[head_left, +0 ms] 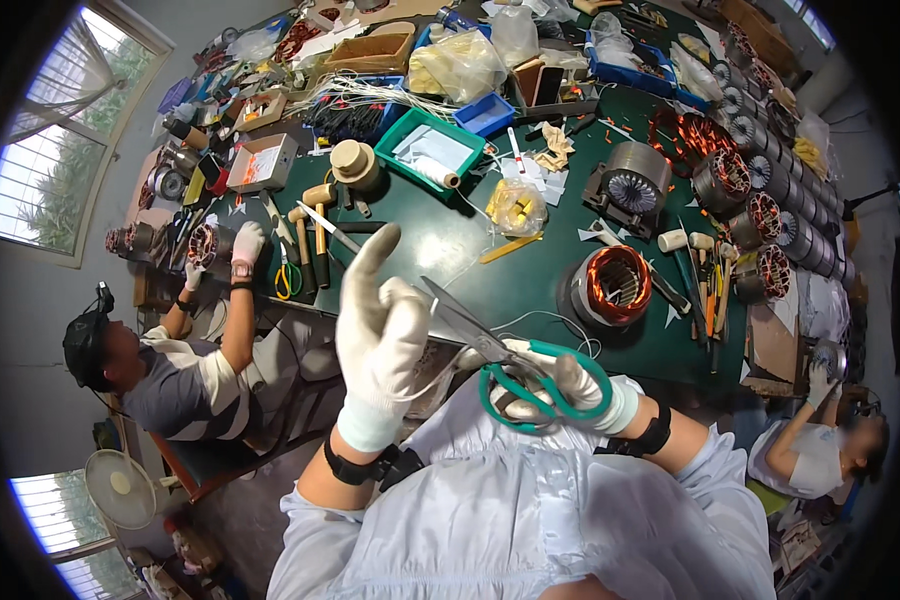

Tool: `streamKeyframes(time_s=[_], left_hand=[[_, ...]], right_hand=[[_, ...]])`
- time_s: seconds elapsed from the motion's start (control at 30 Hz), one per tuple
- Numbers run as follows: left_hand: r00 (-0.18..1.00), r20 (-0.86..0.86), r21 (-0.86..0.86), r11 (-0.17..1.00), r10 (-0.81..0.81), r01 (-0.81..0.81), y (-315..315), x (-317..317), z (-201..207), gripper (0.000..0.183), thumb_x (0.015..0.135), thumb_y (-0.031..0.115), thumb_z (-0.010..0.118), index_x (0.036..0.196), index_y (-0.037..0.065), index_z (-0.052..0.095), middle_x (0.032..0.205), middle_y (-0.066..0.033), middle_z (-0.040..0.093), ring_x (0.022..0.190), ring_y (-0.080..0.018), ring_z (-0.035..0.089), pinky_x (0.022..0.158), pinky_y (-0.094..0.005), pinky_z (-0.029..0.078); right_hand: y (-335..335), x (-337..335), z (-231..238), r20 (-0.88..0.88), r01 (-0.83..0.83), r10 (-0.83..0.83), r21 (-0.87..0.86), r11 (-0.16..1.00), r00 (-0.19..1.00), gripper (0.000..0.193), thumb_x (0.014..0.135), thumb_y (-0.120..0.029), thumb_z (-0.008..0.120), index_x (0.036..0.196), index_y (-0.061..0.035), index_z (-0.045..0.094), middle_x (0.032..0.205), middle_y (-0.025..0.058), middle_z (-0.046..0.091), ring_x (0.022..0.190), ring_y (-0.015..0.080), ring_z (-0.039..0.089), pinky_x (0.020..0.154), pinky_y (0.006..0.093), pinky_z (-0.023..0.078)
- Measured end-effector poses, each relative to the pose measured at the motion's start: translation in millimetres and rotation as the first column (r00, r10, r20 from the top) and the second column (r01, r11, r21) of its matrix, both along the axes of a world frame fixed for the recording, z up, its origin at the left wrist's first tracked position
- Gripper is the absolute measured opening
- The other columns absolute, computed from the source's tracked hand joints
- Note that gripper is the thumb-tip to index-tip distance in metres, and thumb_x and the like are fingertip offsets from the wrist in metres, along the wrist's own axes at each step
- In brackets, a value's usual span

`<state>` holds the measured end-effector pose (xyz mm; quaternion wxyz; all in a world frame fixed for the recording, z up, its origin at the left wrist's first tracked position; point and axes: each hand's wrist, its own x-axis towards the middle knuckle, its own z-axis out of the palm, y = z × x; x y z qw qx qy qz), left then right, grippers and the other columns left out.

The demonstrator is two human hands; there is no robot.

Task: Assembling a motor stator by inserting wire coils, sewing them in place, and trimming excess insulation.

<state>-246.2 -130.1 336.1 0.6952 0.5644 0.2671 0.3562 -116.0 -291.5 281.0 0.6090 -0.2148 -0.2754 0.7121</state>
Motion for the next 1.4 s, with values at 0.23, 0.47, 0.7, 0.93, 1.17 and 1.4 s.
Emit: streamKeyframes(time_s=[0.23, 0.47, 0.7, 0.93, 1.17, 1.4], left_hand=[[0.891, -0.227, 0.165, 0.886, -0.393, 0.433, 11, -13, -26, 0.061, 0.099, 0.059, 0.062, 0.104, -0.002, 0.069, 0.074, 0.0011, 0.06, 0.058, -0.0068, 0.05, 0.054, -0.0239, 0.039], [0.773, -0.384, 0.336, 0.703, -0.505, 0.626, 5, 12, -44, 0.056, 0.102, 0.057, 0.057, 0.098, 0.002, 0.069, 0.079, -0.0062, 0.063, 0.068, -0.0145, 0.061, 0.063, -0.0299, 0.049], [0.496, -0.659, 0.749, 0.435, 0.565, 0.5, 70, -23, -109, 0.072, 0.08, 0.011, 0.08, 0.144, 0.007, 0.048, 0.141, -0.021, 0.054, 0.125, -0.0407, 0.056, 0.102, -0.0487, 0.049], [0.23, -0.967, 0.144, 0.506, -0.111, 0.85, -50, -16, -189, 0.037, 0.095, 0.031, 0.064, 0.123, 0.008, 0.068, 0.113, -0.0183, 0.071, 0.105, -0.0383, 0.069, 0.093, -0.0485, 0.055], [0.474, -0.592, -0.692, 0.713, -0.652, 0.116, -152, -137, -386, 0.031, 0.101, 0.032, 0.061, 0.117, 0.007, 0.071, 0.099, -0.008, 0.073, 0.092, -0.0175, 0.067, 0.084, -0.0381, 0.054], [0.499, -0.458, -0.775, 0.605, -0.735, 0.18, -170, -102, -297, 0.014, 0.106, 0.016, 0.061, 0.098, 0.005, 0.066, 0.087, 0.0061, 0.063, 0.078, -0.0045, 0.053, 0.073, -0.0239, 0.048]], right_hand=[[-9, 0, 18, 0.16, 0.052, -0.019, -0.203, 0.978, 0.987, 0.131, 0.067, -0.095, 0.06, 0.148, 0.0059, 0.043, 0.099, 0.0058, 0.062, 0.074, 0.0069, 0.051, 0.063, 0.021, 0.04], [-42, -2, -15, -0.039, 0.204, -0.213, -0.177, 0.963, 0.976, 0.095, 0.09, -0.076, 0.053, 0.146, 0.0001, 0.045, 0.085, 0.003, 0.054, 0.056, 0.0029, 0.04, 0.048, 0.0166, 0.032], [-124, 102, -55, 0.533, 0.743, -0.57, -0.183, 0.644, 0.625, 0.069, 0.1, -0.059, 0.059, 0.137, -0.0014, 0.056, 0.071, -0.0035, 0.048, 0.057, 0.0032, 0.043, 0.051, 0.0198, 0.036], [-201, 319, -126, 0.692, 0.875, 0.688, -0.175, 0.451, -0.216, 0.07, 0.093, -0.046, 0.065, 0.148, -0.0035, 0.05, 0.118, 0.0254, 0.071, 0.11, 0.041, 0.068, 0.095, 0.048, 0.054], [-238, 272, -203, 0.732, 0.801, 0.537, 0.02, 0.599, -0.42, 0.039, 0.094, -0.038, 0.064, 0.123, -0.0117, 0.061, 0.118, 0.023, 0.063, 0.093, 0.0404, 0.071, 0.08, 0.0503, 0.059], [-268, 239, -222, 0.809, 0.716, 0.517, -0.185, 0.673, -0.278, 0.03, 0.091, -0.034, 0.065, 0.108, -0.0085, 0.069, 0.104, 0.0198, 0.067, 0.092, 0.0375, 0.071, 0.079, 0.0479, 0.058]])
